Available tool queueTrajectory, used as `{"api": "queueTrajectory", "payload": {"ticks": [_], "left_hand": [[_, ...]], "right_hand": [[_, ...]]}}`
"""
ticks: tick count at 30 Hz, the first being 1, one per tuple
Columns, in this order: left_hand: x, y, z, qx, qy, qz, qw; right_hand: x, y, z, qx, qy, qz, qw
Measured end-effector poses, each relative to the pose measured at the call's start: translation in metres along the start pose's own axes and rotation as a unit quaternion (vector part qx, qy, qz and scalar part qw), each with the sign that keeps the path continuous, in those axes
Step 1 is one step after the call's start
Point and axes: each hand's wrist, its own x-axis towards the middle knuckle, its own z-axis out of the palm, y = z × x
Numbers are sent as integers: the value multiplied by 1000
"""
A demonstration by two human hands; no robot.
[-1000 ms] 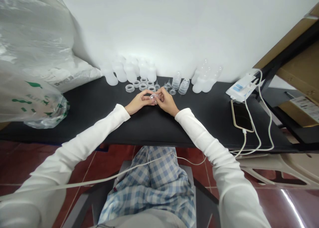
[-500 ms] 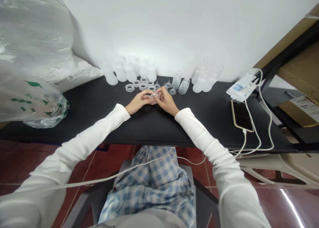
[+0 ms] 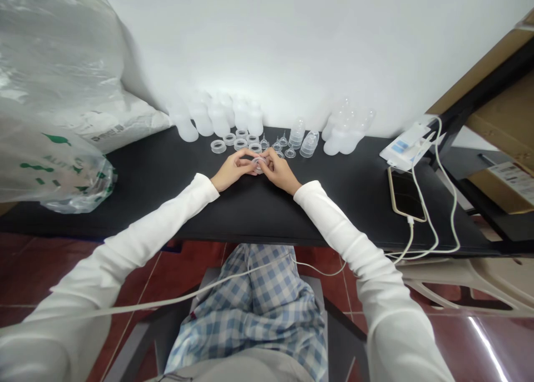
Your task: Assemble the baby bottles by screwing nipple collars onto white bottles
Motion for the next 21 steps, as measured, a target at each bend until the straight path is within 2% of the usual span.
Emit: {"api": "queueTrajectory", "payload": {"ticks": [10,21], "left_hand": [[0,-6,5,27,16,26,999],[2,-5,4,19,40,35,998]], "right_hand": [[-3,-7,0,-38,7,-14,999],[-2,-6,-1,-7,-8,5,1000]]}}
